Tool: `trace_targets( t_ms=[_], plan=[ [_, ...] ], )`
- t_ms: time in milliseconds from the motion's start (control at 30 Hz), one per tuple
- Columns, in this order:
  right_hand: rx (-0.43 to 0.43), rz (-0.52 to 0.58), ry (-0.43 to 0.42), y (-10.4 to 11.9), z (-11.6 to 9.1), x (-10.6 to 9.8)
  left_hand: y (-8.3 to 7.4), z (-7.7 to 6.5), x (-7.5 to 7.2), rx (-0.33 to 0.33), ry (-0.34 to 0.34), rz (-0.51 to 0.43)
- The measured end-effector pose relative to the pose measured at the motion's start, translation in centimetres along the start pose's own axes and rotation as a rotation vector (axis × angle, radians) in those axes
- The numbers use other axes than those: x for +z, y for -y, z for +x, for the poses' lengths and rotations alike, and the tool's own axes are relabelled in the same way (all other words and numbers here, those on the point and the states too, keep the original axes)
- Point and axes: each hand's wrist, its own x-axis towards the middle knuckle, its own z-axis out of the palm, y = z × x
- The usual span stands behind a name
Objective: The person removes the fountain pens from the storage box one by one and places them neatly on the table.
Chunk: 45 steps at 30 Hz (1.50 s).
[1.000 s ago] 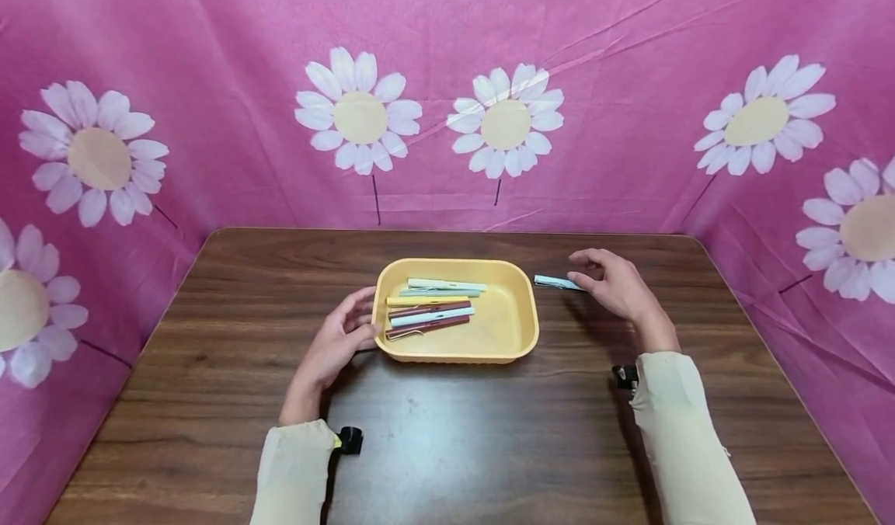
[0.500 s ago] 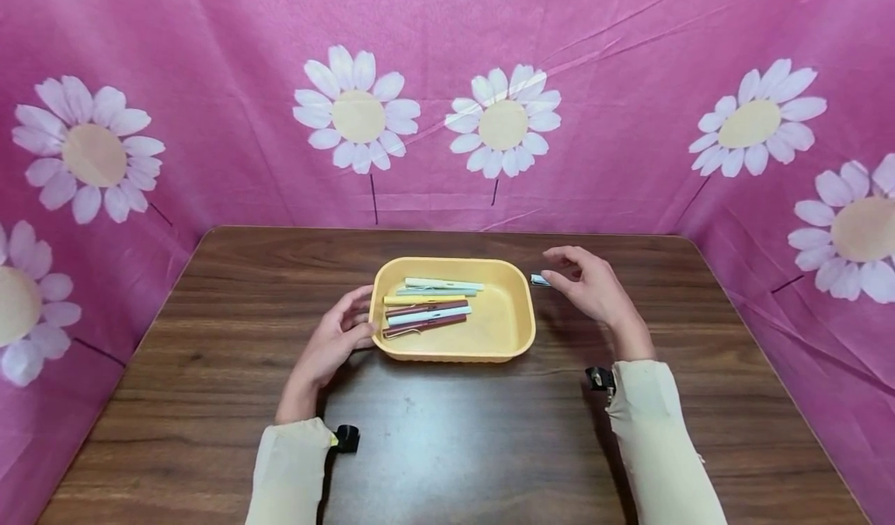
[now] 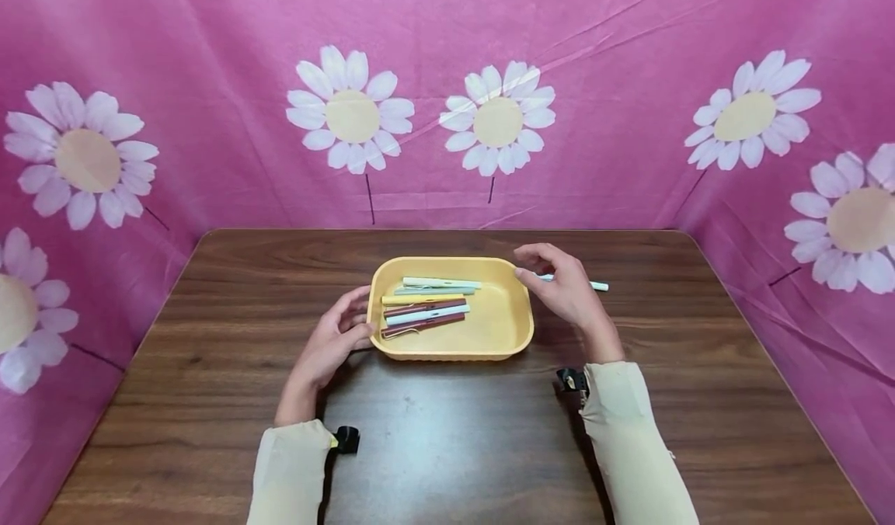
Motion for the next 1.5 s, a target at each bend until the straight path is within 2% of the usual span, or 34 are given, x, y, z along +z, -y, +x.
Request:
trace_targets(
  t_ms=[200,633,867,1067,1300,1500],
  plan=[
    [-0.016,0.054,0.023,0.8,0.0,1.6,0.1,-0.1,0.2,-0.014,0.004,0.0],
    [-0.007,0.142,0.155,2.2,0.3,6.3,0.1,-0.1,0.3,0.002,0.005,-0.011],
    [0.001,0.104,0.221,2.5,0.4,8.1,-0.1,-0.2,0.0,0.001,-0.001,0.002],
    [0.006,0.12,0.295,2.7,0.2,9.5,-0.1,-0.5,-0.3,-0.012,-0.005,0.006],
    [-0.025,0.001,0.363,3.0,0.4,10.3,-0.1,-0.4,-0.2,-0.007,-0.006,-0.008],
    [-0.01,-0.039,0.462,3.0,0.5,10.4,-0.1,-0.1,-0.1,-0.016,-0.006,-0.012]
  ],
)
